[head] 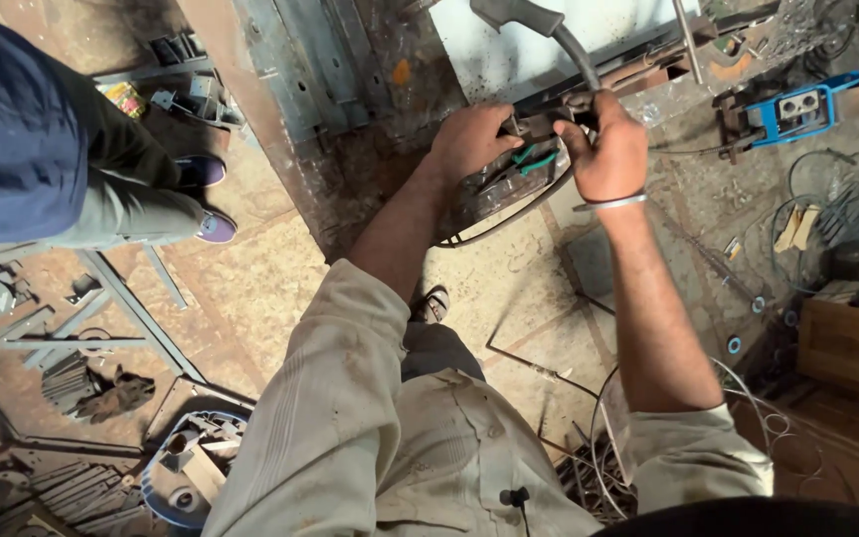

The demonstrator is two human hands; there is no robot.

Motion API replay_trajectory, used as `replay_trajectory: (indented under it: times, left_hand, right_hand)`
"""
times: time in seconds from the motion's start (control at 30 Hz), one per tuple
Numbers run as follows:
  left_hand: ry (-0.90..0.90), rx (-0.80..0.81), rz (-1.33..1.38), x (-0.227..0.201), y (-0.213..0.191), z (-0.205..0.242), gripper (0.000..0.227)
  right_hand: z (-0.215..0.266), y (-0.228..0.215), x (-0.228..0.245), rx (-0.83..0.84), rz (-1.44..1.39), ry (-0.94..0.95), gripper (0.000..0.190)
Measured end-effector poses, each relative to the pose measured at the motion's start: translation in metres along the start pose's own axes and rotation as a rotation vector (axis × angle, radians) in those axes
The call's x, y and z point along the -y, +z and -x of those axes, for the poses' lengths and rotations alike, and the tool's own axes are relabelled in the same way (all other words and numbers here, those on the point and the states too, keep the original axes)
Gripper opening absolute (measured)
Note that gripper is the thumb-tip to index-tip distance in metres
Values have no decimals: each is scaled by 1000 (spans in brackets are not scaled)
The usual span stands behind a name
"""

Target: The worker is using a welding torch to join metal parts on a workbench.

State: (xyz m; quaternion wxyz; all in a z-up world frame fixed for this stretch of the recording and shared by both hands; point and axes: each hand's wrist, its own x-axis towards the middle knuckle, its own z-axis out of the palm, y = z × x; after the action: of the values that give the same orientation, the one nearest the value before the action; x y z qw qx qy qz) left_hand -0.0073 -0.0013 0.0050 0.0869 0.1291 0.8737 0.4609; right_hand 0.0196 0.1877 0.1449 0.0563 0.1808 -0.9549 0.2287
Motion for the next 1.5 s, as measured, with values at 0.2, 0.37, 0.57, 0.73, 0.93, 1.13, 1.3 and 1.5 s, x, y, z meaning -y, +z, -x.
replay_trajectory:
  times: [0.2,0.37,0.57,0.73,0.93,1.13,1.3,1.5]
  left_hand:
    - [66,25,4,0,-3,0,40]
    - [51,11,54,1,-4,2,42]
    - [141,38,80,20,10,-12,57]
    - [128,211,135,-16,-15,-16,54]
    - [227,115,-32,29,-5,-55,44]
    - [361,51,-181,12,-25,-47,45]
    - [309,182,-246,21,-7,-41,43]
    - [360,154,-231,29,-6,-39,48]
  right_hand:
    - [6,24,-3,-132,-97,-7,36]
    - [1,29,3,-86,41,1,33]
    - [16,-27,9,-401,-241,11,23]
    - [67,-23,-13,-527,-782,219,20]
    - [173,32,-29,-438,-736,514,20]
    - [254,64,-32,-434,-727,645,23]
    - [286,73,-46,-442,-698,737,23]
    - [288,74,-49,-447,-750,735,23]
